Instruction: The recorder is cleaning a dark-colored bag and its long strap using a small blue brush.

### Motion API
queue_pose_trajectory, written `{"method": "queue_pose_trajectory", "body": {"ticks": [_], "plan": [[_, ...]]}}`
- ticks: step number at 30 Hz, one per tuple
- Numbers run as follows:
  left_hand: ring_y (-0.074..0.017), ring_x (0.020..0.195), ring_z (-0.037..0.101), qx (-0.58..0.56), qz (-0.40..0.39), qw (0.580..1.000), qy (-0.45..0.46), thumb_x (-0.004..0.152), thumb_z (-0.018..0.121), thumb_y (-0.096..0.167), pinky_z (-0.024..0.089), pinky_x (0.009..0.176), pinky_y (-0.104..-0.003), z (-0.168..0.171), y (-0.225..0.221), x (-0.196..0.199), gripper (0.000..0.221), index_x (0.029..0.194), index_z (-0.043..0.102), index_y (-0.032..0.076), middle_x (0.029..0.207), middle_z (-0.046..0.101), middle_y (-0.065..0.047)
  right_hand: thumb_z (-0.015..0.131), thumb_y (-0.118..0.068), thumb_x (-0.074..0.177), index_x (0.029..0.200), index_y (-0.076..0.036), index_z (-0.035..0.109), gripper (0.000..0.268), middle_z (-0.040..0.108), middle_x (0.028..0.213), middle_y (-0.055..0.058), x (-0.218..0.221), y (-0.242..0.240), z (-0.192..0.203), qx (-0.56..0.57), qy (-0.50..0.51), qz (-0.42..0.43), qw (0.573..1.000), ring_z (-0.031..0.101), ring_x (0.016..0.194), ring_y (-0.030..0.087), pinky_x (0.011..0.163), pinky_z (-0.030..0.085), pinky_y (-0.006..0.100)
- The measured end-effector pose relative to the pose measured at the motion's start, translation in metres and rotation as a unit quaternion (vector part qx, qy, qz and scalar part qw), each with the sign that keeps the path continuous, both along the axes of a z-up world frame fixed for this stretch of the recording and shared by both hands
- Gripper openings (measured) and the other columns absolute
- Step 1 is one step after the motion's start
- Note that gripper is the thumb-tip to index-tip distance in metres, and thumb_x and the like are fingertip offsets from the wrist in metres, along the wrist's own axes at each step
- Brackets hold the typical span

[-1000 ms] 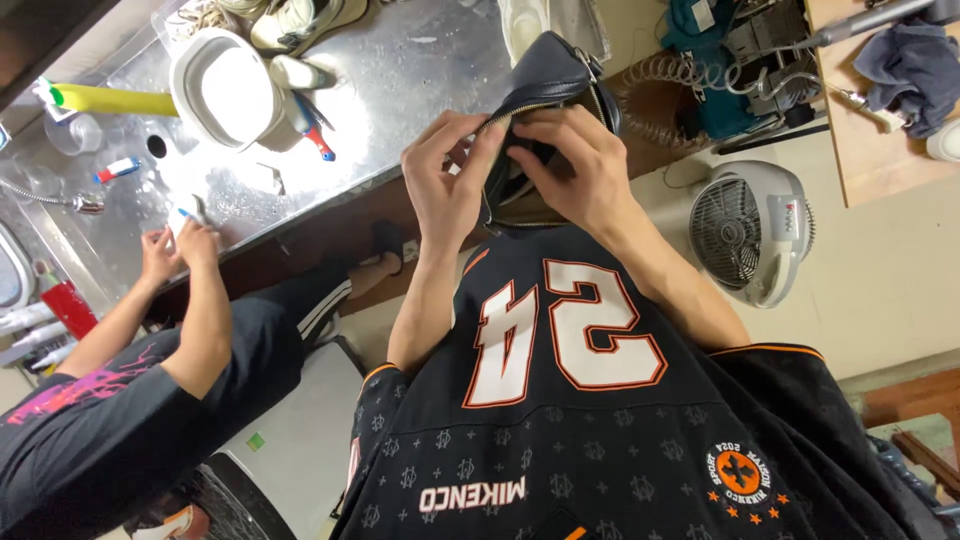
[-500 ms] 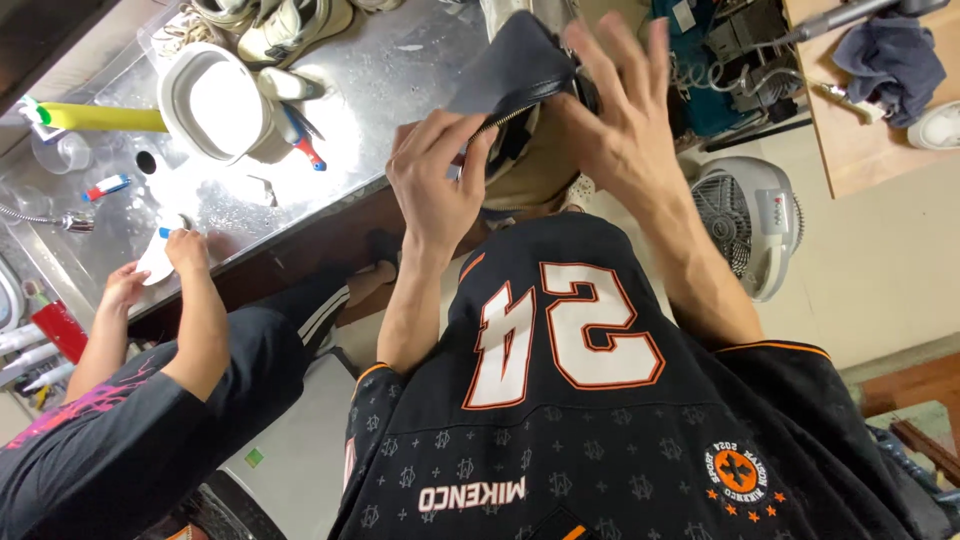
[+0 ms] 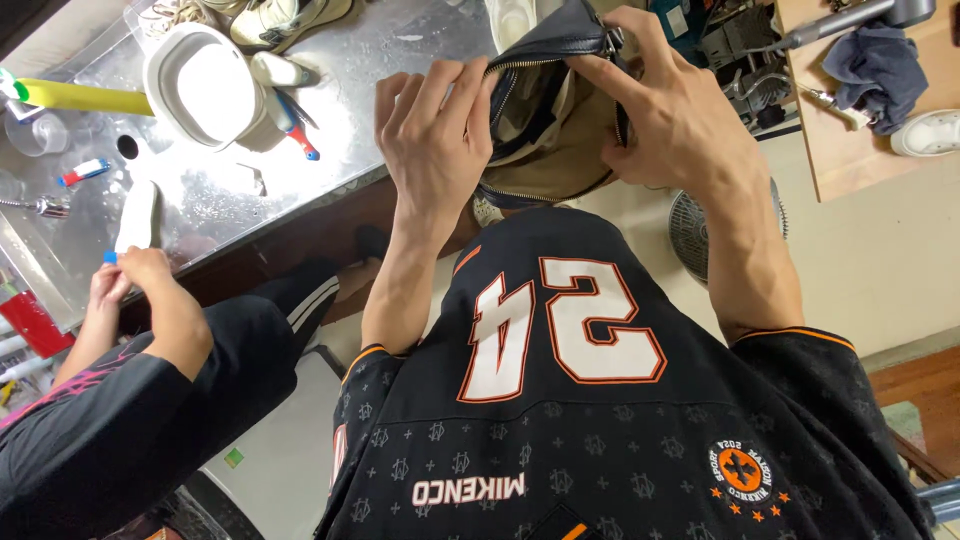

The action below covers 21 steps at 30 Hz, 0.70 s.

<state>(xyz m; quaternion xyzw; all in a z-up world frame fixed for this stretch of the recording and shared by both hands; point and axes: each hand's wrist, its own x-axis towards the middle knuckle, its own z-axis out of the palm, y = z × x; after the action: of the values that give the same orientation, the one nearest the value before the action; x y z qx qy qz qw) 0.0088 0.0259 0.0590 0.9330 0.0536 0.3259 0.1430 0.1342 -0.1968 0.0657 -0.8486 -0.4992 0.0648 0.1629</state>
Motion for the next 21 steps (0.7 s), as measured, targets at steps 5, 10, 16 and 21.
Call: {"method": "queue_pose_trajectory", "body": {"ticks": [5,10,16,21], "plan": [[-0.0135,0.078,0.063,-0.008,-0.016,1.0,-0.015,0.1,0.08,0.017,0.046,0.084,-0.033,-0.001,0.005,-0.001,0.011,0.107,0.076,0.01,0.096,0.066,0.004,0.086,-0.012,0.064,0.153,-0.019,0.056,0.094,0.039,0.149,0.014,-0.002,-0.002,0.004,-0.001,-0.008,0.011,1.0,0.069,0.092,0.037,0.076,0.06,0.045],[-0.0148,0.078,0.063,-0.007,-0.017,1.0,-0.022,0.099,0.08,0.017,0.046,0.084,-0.033,0.004,0.01,-0.001,0.011,0.106,0.076,0.009,0.094,0.065,0.004,0.088,-0.014,0.064,0.152,-0.017,0.058,0.094,0.04,0.148,0.013,-0.006,0.0,0.012,0.006,-0.01,0.016,1.0,0.069,0.094,0.036,0.076,0.06,0.044],[-0.0138,0.077,0.065,-0.056,-0.035,0.998,-0.013,0.099,0.08,0.016,0.046,0.081,-0.034,-0.001,0.017,-0.001,0.008,0.104,0.076,0.01,0.091,0.065,0.004,0.088,-0.017,0.06,0.151,-0.016,0.059,0.095,0.041,0.143,0.015,-0.01,0.002,0.019,0.0,-0.018,0.016,1.0,0.068,0.089,0.036,0.075,0.059,0.045],[-0.0175,0.077,0.063,-0.108,-0.074,0.991,-0.014,0.099,0.08,0.014,0.048,0.084,-0.033,0.011,0.016,-0.005,0.008,0.103,0.077,0.009,0.093,0.069,0.002,0.086,-0.013,0.068,0.146,-0.016,0.063,0.081,0.041,0.144,0.013,-0.02,0.003,0.029,0.078,-0.044,-0.001,0.996,0.066,0.106,0.03,0.085,0.058,0.042]]}}
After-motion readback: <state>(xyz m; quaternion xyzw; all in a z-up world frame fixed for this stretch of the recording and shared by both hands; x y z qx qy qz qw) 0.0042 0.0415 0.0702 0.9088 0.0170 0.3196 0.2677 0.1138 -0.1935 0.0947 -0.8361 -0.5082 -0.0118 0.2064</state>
